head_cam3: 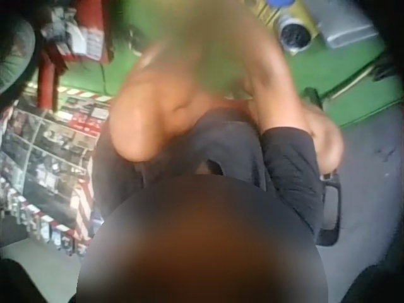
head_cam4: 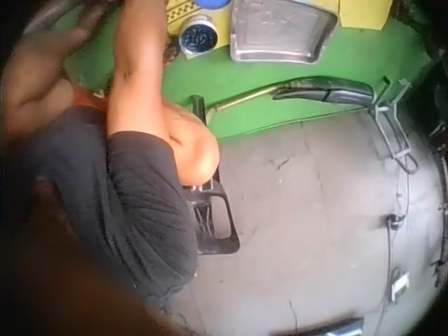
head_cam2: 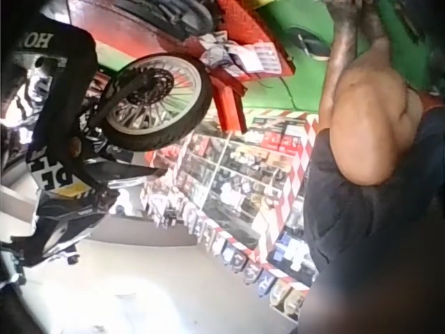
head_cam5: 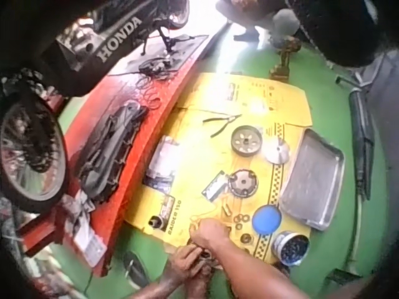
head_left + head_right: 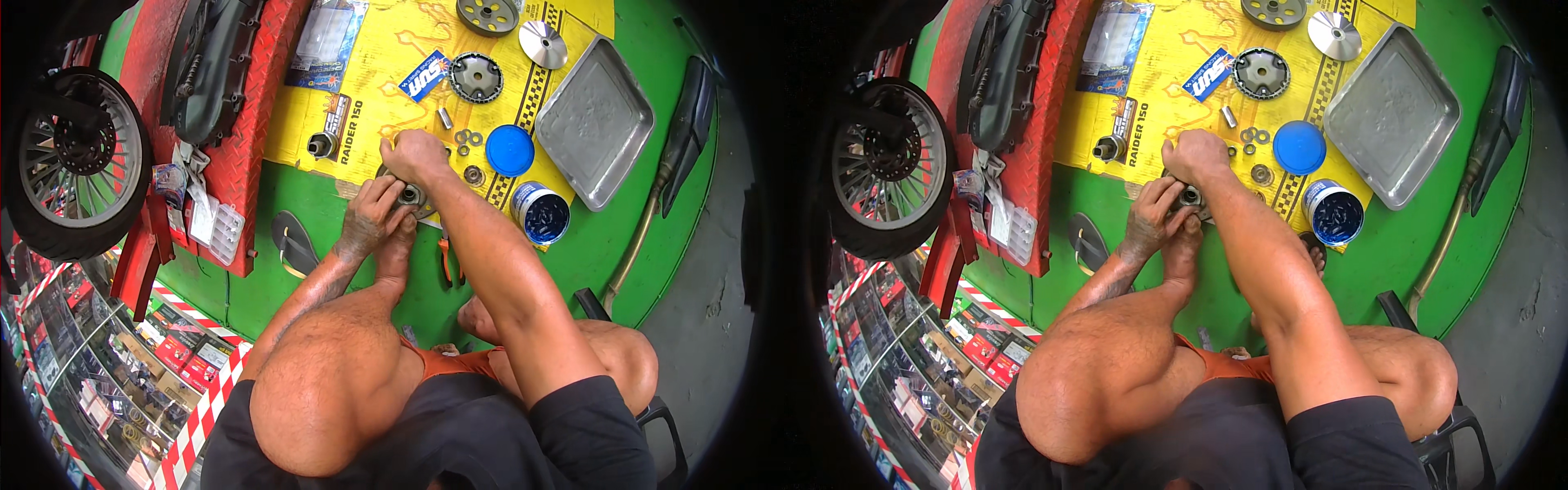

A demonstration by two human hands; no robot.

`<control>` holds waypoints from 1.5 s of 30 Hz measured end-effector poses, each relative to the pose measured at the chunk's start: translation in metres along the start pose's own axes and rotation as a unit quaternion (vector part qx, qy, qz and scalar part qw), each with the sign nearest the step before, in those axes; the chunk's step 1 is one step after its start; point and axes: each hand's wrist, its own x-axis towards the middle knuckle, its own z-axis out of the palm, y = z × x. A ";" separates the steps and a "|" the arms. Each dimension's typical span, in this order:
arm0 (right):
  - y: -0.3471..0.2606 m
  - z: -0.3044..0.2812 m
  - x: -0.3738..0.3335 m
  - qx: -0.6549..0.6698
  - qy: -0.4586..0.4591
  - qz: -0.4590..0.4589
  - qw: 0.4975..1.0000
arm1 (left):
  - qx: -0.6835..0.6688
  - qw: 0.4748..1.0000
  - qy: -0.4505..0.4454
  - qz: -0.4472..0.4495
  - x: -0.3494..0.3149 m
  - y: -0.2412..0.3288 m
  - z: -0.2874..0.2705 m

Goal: Assembling and inspecting internal motorcycle clutch or CVT components on a workbench.

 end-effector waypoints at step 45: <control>-0.004 -0.001 -0.005 -0.017 0.017 -0.010 1.000 | -0.002 0.997 -0.006 -0.076 0.000 0.005 0.001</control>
